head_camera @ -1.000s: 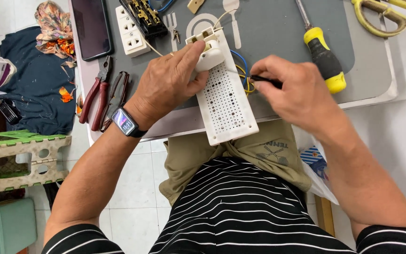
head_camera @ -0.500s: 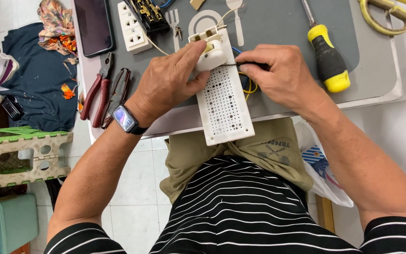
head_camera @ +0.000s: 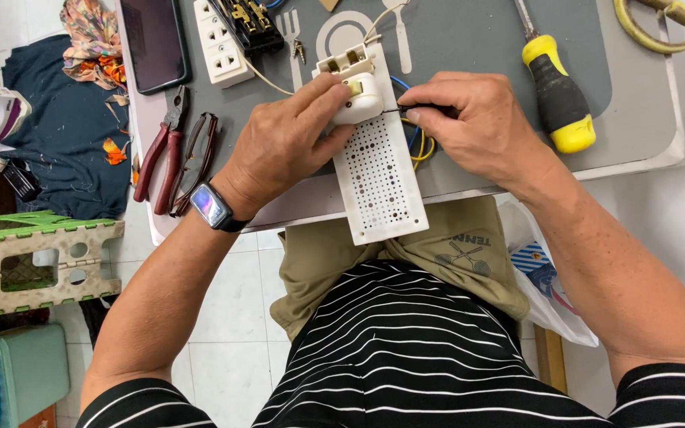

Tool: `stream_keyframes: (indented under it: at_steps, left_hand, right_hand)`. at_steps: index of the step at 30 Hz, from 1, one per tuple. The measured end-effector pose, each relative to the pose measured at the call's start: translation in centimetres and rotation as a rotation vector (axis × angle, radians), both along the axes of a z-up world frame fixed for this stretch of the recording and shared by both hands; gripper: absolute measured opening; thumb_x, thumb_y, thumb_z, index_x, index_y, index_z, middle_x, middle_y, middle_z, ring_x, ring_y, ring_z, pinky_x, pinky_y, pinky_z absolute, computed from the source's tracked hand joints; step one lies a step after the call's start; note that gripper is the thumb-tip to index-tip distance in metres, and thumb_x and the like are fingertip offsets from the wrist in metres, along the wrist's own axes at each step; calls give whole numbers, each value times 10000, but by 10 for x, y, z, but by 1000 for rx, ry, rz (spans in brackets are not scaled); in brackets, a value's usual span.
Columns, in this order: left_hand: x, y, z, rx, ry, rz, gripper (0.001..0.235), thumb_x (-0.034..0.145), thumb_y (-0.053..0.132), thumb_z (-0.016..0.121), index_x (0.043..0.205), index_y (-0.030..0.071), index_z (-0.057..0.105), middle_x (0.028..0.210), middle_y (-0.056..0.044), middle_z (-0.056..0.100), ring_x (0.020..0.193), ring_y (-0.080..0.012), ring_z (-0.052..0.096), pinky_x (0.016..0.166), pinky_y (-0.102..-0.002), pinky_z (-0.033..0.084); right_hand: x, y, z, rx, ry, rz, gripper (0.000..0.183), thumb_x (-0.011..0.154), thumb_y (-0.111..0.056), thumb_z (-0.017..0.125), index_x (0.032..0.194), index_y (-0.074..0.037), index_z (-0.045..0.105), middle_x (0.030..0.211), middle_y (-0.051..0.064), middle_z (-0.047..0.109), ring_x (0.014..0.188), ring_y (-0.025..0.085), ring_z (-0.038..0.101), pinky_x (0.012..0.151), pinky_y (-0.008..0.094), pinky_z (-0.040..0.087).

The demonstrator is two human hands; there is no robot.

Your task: The person inserts wires into a white plastic electrical component and secures them using a screwdriver. They manipulate the component and wires, tightening the connections to ensure they are held in place.

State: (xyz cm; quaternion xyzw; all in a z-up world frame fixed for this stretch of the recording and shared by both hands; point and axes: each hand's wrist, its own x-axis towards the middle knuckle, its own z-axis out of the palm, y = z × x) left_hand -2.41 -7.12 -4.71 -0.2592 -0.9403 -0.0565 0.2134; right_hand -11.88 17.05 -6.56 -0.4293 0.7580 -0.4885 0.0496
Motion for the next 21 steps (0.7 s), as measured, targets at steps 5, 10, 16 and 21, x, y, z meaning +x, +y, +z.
stream_keyframes:
  at_steps: [5,10,16,21]
  left_hand:
    - [2,-1,-5,109,-31,10,421,939,123,804,1244,19,533,1271,-145,611,973,-265,701,648,-352,577]
    - [-1,0,-5,158,-66,45,424,918,160,820,1233,28,567,1253,-159,634,978,-277,711,719,-375,597]
    - [-3,5,8,317,-198,89,329,918,130,769,1196,9,641,1213,-179,651,965,-243,654,842,-348,558]
    - [-3,6,10,269,-210,90,359,946,140,751,1238,-23,619,1237,-245,625,1091,-340,657,914,-403,549]
  right_hand:
    - [1,0,-1,-15,34,-5,117,920,34,679,1024,28,732,828,82,671,671,162,548,610,285,404]
    - [2,2,0,-8,23,-12,118,916,27,674,1019,27,732,815,75,661,650,157,522,595,283,387]
    - [0,3,6,27,4,-20,130,914,0,646,1008,30,730,832,83,678,666,160,541,591,289,395]
    - [-2,0,3,14,-13,-19,151,916,1,631,1023,30,734,862,84,696,680,146,560,577,277,406]
